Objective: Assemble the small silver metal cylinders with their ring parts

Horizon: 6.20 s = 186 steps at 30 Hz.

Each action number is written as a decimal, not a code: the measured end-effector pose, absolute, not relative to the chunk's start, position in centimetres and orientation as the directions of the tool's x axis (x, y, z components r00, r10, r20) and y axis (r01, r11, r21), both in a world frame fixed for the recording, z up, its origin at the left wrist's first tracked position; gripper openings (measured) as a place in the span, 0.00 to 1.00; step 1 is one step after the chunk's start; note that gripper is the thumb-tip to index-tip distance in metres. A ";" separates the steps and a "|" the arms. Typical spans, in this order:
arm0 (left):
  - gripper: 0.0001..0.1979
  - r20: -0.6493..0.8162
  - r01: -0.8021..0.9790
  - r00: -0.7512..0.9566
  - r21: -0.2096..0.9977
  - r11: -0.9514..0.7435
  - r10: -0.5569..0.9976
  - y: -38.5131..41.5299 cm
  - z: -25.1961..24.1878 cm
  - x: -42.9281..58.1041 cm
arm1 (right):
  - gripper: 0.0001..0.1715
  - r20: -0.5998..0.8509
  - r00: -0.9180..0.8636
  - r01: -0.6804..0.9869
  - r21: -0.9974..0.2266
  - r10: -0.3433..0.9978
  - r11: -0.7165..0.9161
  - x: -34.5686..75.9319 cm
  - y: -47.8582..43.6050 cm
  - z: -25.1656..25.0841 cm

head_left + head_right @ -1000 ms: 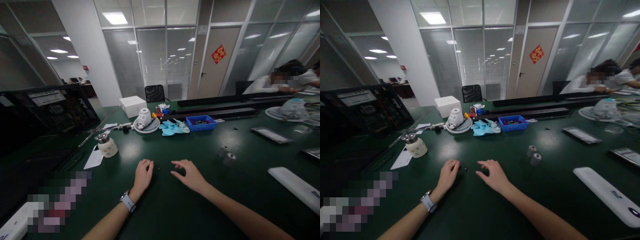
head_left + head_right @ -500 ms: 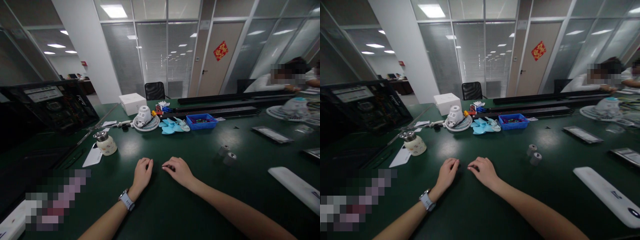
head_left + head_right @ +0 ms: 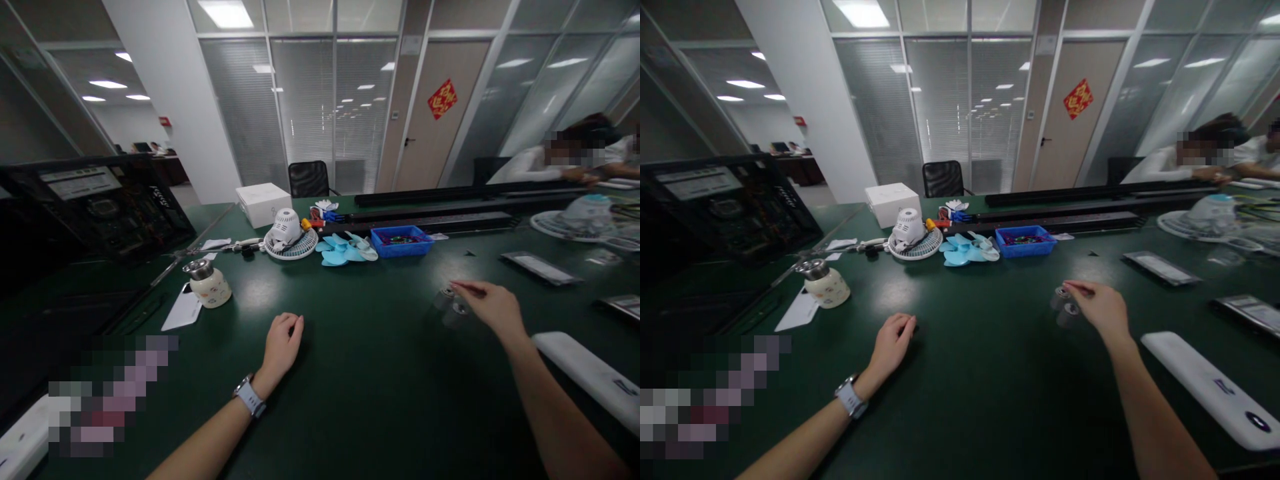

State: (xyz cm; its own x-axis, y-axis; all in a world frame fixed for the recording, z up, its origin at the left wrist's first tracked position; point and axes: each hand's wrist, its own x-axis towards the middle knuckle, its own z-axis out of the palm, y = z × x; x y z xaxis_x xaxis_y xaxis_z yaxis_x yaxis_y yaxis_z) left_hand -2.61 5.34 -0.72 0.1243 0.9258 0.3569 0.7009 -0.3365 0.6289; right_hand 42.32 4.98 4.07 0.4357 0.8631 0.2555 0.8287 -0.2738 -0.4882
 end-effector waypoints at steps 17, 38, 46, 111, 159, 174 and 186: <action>0.20 0.358 0.707 0.131 0.620 -0.340 0.924 5.3 -0.7 -2.7 | 0.28 0.002 0.395 0.655 -0.701 0.919 -0.280 44.3 4.0 5.3; 0.16 0.346 0.503 0.248 0.752 -0.426 0.905 4.4 0.6 -1.9 | 0.29 -0.034 -0.413 0.139 -0.990 0.910 0.026 26.8 3.3 4.0; 0.15 0.265 0.248 0.423 0.886 -0.392 0.867 2.8 0.8 -0.8 | 0.22 -0.006 -0.570 0.098 -0.993 0.822 0.061 20.1 2.9 0.7; 0.21 0.350 0.651 0.209 0.647 -0.397 0.913 5.6 -0.2 -3.1 | 0.21 0.010 0.025 0.696 -0.718 1.000 -0.010 41.1 3.8 5.1; 0.18 0.320 0.627 0.121 0.709 -0.322 0.940 6.0 -1.1 -3.2 | 0.19 0.388 0.139 0.878 -0.473 0.911 0.068 43.2 1.1 3.9; 0.18 0.322 0.647 0.141 0.685 -0.334 0.936 6.0 -1.1 -3.2 | 0.48 0.217 0.471 0.859 -0.331 0.855 -0.390 38.6 4.0 3.2; 0.17 0.314 0.632 0.151 0.698 -0.336 0.937 6.0 -1.2 -3.2 | 0.27 0.511 0.402 0.895 -0.396 0.760 -0.207 34.6 3.1 6.1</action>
